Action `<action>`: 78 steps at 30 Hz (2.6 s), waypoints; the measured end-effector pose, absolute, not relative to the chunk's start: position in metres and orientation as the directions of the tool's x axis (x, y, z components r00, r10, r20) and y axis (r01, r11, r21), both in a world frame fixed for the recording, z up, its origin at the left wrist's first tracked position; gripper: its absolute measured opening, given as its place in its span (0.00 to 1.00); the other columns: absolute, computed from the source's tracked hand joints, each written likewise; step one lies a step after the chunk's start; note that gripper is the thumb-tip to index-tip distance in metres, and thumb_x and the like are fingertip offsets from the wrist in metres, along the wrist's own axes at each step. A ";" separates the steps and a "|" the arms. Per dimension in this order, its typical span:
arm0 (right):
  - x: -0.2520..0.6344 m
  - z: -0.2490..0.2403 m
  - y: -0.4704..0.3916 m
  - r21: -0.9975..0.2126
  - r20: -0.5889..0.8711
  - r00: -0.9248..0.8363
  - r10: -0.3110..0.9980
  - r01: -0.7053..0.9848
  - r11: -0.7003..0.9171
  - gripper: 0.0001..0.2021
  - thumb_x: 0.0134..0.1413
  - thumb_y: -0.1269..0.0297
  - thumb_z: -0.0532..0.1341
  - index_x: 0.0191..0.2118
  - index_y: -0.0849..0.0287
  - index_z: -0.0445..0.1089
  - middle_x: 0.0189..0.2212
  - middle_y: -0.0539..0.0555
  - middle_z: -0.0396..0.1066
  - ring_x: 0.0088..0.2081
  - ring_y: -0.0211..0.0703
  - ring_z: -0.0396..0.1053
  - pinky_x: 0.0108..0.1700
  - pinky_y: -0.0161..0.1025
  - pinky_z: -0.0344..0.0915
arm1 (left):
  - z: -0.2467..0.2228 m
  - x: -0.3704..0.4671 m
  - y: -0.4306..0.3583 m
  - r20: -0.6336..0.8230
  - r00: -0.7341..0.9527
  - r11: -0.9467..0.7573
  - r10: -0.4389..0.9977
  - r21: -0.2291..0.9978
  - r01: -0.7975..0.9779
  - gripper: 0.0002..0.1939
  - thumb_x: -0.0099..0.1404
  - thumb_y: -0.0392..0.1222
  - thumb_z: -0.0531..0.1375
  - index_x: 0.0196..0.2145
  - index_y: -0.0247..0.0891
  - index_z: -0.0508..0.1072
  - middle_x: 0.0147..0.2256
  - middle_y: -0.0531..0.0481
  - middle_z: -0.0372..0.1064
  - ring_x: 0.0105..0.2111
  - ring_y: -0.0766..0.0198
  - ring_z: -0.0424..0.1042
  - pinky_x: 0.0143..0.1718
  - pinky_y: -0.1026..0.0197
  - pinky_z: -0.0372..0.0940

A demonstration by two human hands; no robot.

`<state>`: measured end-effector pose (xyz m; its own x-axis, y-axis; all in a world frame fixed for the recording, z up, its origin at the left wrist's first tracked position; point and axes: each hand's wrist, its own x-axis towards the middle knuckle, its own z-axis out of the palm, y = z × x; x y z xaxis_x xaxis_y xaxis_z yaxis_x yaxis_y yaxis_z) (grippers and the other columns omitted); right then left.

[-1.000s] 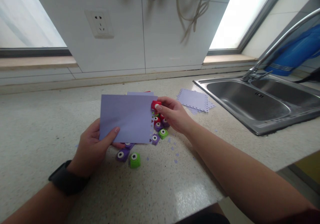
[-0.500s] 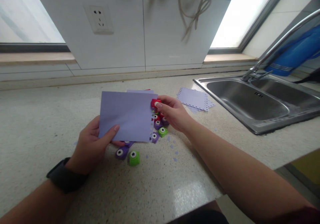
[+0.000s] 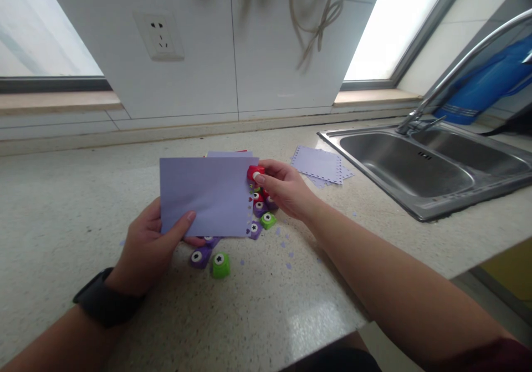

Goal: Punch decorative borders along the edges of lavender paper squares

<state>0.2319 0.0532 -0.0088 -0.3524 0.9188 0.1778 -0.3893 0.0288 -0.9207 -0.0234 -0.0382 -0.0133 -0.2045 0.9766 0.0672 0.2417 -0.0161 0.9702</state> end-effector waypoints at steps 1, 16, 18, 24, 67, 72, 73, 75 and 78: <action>0.232 -0.009 0.053 -0.917 0.181 -0.358 0.916 -0.398 0.026 0.15 0.46 0.59 0.78 0.40 0.53 0.80 0.37 0.49 0.79 0.37 0.37 0.73 0.44 0.39 0.69 | -0.013 -0.023 -0.038 0.064 -0.208 -0.012 0.976 0.971 0.240 0.17 0.63 0.41 0.68 0.50 0.42 0.74 0.41 0.48 0.82 0.22 0.57 0.80 0.24 0.58 0.77; 0.231 -0.008 0.049 -0.905 0.155 -0.378 0.913 -0.425 -0.023 0.16 0.42 0.59 0.79 0.36 0.55 0.76 0.32 0.48 0.75 0.33 0.37 0.71 0.36 0.37 0.69 | -0.017 -0.027 -0.041 0.081 -0.180 -0.025 0.980 0.955 0.295 0.22 0.62 0.51 0.71 0.49 0.41 0.73 0.33 0.49 0.83 0.23 0.54 0.81 0.26 0.57 0.78; 0.231 -0.008 0.050 -0.905 0.161 -0.377 0.912 -0.426 -0.016 0.17 0.42 0.59 0.79 0.35 0.55 0.75 0.31 0.48 0.74 0.31 0.36 0.70 0.34 0.36 0.69 | -0.017 -0.026 -0.040 0.077 -0.181 -0.020 0.981 0.955 0.296 0.22 0.62 0.52 0.71 0.50 0.41 0.73 0.33 0.49 0.83 0.23 0.54 0.81 0.26 0.57 0.78; 0.230 -0.008 0.050 -0.908 0.184 -0.362 0.914 -0.419 0.017 0.21 0.39 0.58 0.80 0.34 0.56 0.71 0.28 0.46 0.72 0.29 0.34 0.68 0.31 0.34 0.67 | -0.019 -0.028 -0.040 0.091 -0.178 -0.033 0.980 0.951 0.307 0.22 0.61 0.53 0.71 0.48 0.42 0.73 0.28 0.51 0.81 0.23 0.52 0.81 0.29 0.55 0.79; 0.235 0.027 0.007 -0.495 0.845 -0.300 0.443 -0.124 0.860 0.17 0.36 0.68 0.74 0.38 0.57 0.76 0.27 0.49 0.75 0.27 0.39 0.72 0.31 0.38 0.69 | -0.023 -0.028 -0.039 0.134 -0.088 -0.109 0.987 0.963 0.247 0.10 0.61 0.49 0.69 0.33 0.41 0.86 0.31 0.45 0.84 0.33 0.51 0.83 0.40 0.51 0.79; 0.233 0.033 -0.004 -0.426 0.866 -0.326 0.379 -0.085 0.901 0.15 0.37 0.70 0.71 0.36 0.57 0.75 0.28 0.50 0.76 0.29 0.40 0.74 0.35 0.38 0.73 | -0.019 -0.025 -0.038 0.217 -0.051 -0.197 0.975 0.945 0.261 0.08 0.62 0.46 0.69 0.35 0.42 0.86 0.37 0.45 0.84 0.37 0.51 0.83 0.43 0.52 0.79; 0.233 0.034 -0.005 -0.421 0.867 -0.326 0.376 -0.079 0.903 0.15 0.37 0.70 0.71 0.36 0.57 0.75 0.28 0.50 0.76 0.29 0.40 0.74 0.35 0.38 0.73 | -0.019 -0.025 -0.038 0.218 -0.045 -0.199 0.975 0.945 0.261 0.08 0.62 0.46 0.69 0.35 0.42 0.86 0.36 0.45 0.84 0.37 0.51 0.83 0.43 0.52 0.79; 0.232 0.035 -0.006 -0.412 0.871 -0.324 0.369 -0.072 0.908 0.14 0.37 0.71 0.70 0.35 0.56 0.74 0.27 0.50 0.76 0.29 0.40 0.74 0.34 0.37 0.73 | -0.018 -0.025 -0.038 0.228 -0.039 -0.210 0.973 0.940 0.269 0.07 0.63 0.46 0.68 0.36 0.42 0.86 0.36 0.46 0.84 0.37 0.52 0.83 0.43 0.52 0.78; 0.232 0.035 -0.006 -0.402 0.873 -0.332 0.358 -0.072 0.913 0.14 0.37 0.71 0.70 0.35 0.56 0.73 0.27 0.50 0.75 0.28 0.40 0.73 0.34 0.37 0.74 | -0.015 -0.023 -0.039 0.248 -0.037 -0.228 0.968 0.930 0.287 0.06 0.62 0.45 0.69 0.35 0.43 0.86 0.36 0.46 0.84 0.37 0.52 0.84 0.44 0.52 0.78</action>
<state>0.2316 -0.0056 0.0350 -0.3317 0.3580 0.8728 -0.0724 0.9128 -0.4019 -0.0234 -0.0386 -0.0155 -0.0366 0.9680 0.2481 0.2874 -0.2276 0.9304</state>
